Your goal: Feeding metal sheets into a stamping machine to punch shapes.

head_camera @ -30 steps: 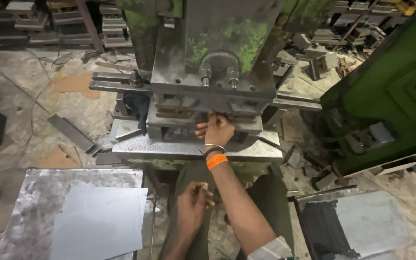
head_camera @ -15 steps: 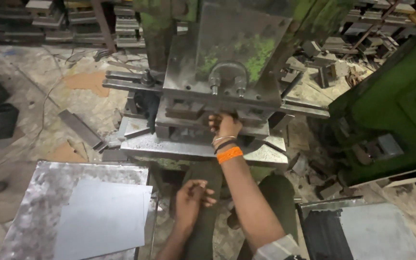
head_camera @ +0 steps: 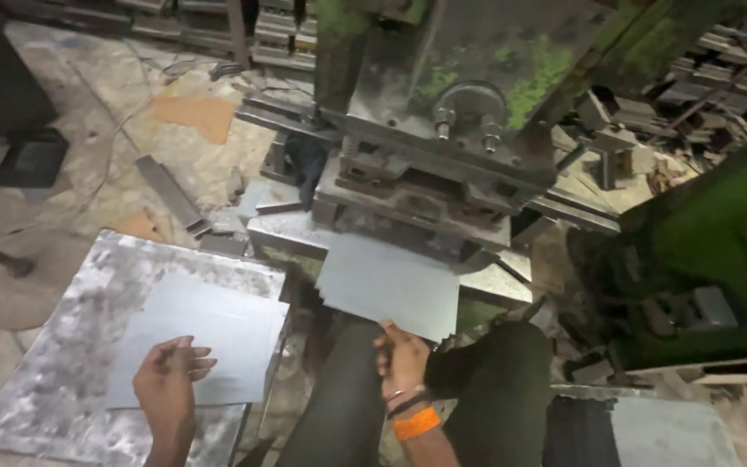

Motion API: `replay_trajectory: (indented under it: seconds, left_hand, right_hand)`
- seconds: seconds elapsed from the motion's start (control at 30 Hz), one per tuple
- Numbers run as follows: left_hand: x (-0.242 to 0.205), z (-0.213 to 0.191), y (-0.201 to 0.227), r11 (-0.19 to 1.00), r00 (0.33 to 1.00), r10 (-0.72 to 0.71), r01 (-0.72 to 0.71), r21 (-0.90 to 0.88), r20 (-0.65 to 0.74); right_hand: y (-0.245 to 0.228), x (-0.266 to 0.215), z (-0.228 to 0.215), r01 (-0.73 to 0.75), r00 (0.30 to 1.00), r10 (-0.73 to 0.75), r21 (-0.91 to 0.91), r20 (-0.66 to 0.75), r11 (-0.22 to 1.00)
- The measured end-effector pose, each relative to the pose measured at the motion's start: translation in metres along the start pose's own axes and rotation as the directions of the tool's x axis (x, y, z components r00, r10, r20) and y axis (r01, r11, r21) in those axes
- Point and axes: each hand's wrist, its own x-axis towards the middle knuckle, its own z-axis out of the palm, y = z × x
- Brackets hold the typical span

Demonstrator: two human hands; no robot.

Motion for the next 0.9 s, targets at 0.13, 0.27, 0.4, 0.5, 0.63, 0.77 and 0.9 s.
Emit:
replay_trajectory:
  seconds: [0.13,0.27,0.4,0.5,0.63,0.77,0.9]
  left_hand:
    - [0.017,-0.012,0.014,0.987,0.988,0.148,-0.145,0.069,-0.051]
    - [0.049,-0.025,0.052,0.789,0.821,0.564,-0.506,0.348,-0.086]
    - [0.086,-0.024,0.073,0.547,0.622,0.776,-0.579,0.605,-0.107]
    - [0.111,-0.030,0.061,0.394,0.579,0.810,-0.422,0.817,-0.092]
    - [0.071,-0.019,-0.016,0.426,0.783,0.621,-0.307,0.851,-0.028]
    - [0.040,-0.009,-0.094,0.252,0.878,0.413,-0.366,0.896,0.243]
    - [0.052,-0.033,-0.050,0.489,0.929,0.278,-0.356,0.797,0.244]
  right_hand:
    - [-0.025,0.000,-0.005,-0.061,0.998,0.051,-0.309,-0.039,0.949]
    - [-0.021,-0.023,0.002,-0.040,0.998,0.054,-0.436,0.019,0.899]
    - [-0.025,-0.087,0.051,0.008,0.980,0.087,-0.475,0.178,0.880]
    - [-0.006,-0.130,0.103,-0.183,0.921,0.298,-0.397,0.250,0.899]
    - [0.108,-0.090,0.109,-0.269,0.867,0.469,-0.634,0.168,0.725]
    - [0.168,-0.064,0.092,-0.386,0.818,0.567,-0.642,0.094,0.663]
    - [0.111,-0.108,0.111,-0.194,0.898,0.396,-0.635,0.192,0.748]
